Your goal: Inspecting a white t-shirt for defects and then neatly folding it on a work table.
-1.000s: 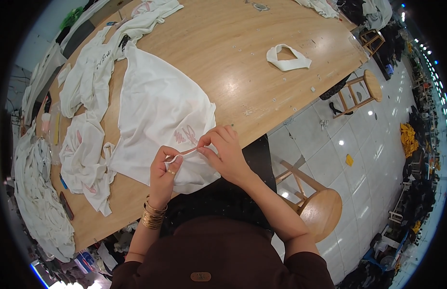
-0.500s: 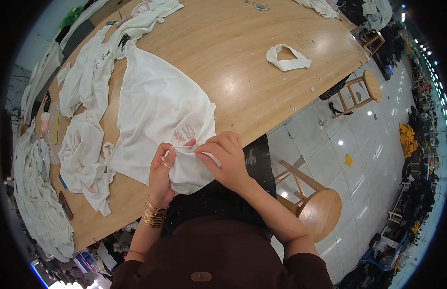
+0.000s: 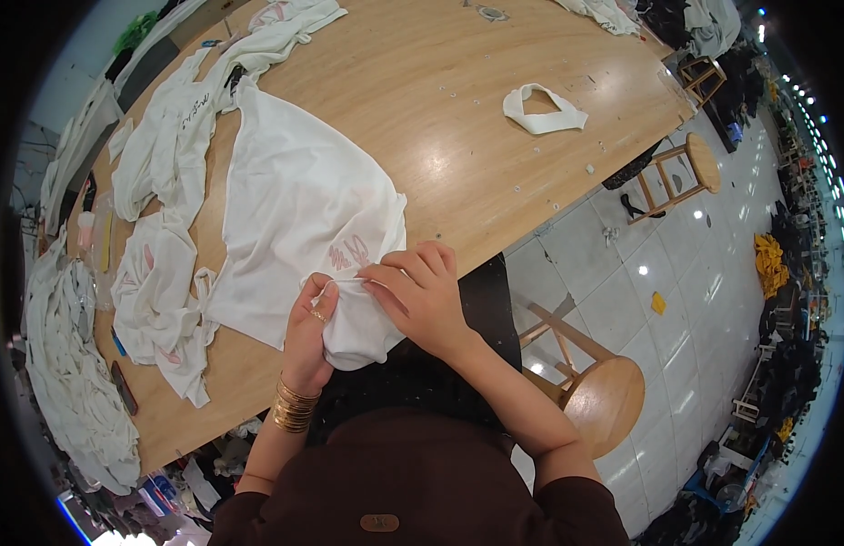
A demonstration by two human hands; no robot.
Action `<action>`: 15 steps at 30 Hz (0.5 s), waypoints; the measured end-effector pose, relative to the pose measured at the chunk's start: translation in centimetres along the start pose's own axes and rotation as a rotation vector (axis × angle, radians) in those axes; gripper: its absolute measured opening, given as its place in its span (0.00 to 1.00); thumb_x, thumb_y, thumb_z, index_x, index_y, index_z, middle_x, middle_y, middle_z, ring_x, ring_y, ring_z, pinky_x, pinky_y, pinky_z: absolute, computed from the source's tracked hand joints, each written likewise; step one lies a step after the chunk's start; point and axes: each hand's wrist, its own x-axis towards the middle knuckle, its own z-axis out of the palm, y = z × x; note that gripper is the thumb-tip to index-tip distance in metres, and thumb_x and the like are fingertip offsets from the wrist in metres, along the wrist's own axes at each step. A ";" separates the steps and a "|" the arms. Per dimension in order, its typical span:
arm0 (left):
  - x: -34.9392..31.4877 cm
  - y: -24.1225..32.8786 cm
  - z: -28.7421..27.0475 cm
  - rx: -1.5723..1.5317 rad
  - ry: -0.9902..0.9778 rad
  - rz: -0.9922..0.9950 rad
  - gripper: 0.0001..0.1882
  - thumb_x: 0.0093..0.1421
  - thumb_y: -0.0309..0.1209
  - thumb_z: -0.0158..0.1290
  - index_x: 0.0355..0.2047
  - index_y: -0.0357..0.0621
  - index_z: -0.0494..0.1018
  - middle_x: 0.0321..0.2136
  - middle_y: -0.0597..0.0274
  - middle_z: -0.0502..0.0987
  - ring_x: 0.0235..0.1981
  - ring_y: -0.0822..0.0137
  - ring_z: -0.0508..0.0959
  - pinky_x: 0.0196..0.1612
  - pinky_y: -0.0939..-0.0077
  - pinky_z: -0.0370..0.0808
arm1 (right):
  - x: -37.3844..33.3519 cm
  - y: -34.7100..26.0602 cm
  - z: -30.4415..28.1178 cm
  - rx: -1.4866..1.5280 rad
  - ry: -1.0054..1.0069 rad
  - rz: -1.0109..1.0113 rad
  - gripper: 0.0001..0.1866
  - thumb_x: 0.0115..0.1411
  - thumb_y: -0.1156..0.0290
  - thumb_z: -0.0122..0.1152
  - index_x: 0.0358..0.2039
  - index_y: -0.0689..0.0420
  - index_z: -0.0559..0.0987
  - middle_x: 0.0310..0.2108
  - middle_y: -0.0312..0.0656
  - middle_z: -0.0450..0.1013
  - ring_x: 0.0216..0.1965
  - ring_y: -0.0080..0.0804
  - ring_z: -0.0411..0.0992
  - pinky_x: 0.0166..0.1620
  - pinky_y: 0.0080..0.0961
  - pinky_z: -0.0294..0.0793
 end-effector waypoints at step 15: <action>-0.2 0.0 -0.2 0.477 -0.154 0.384 0.03 0.64 0.27 0.41 0.36 0.43 0.60 0.35 0.60 0.73 0.38 0.76 0.67 0.47 0.81 0.63 | 0.6 0.4 -1.6 0.521 -0.250 0.404 0.07 0.46 0.77 0.63 0.28 0.59 0.76 0.31 0.37 0.67 0.36 0.29 0.67 0.41 0.22 0.65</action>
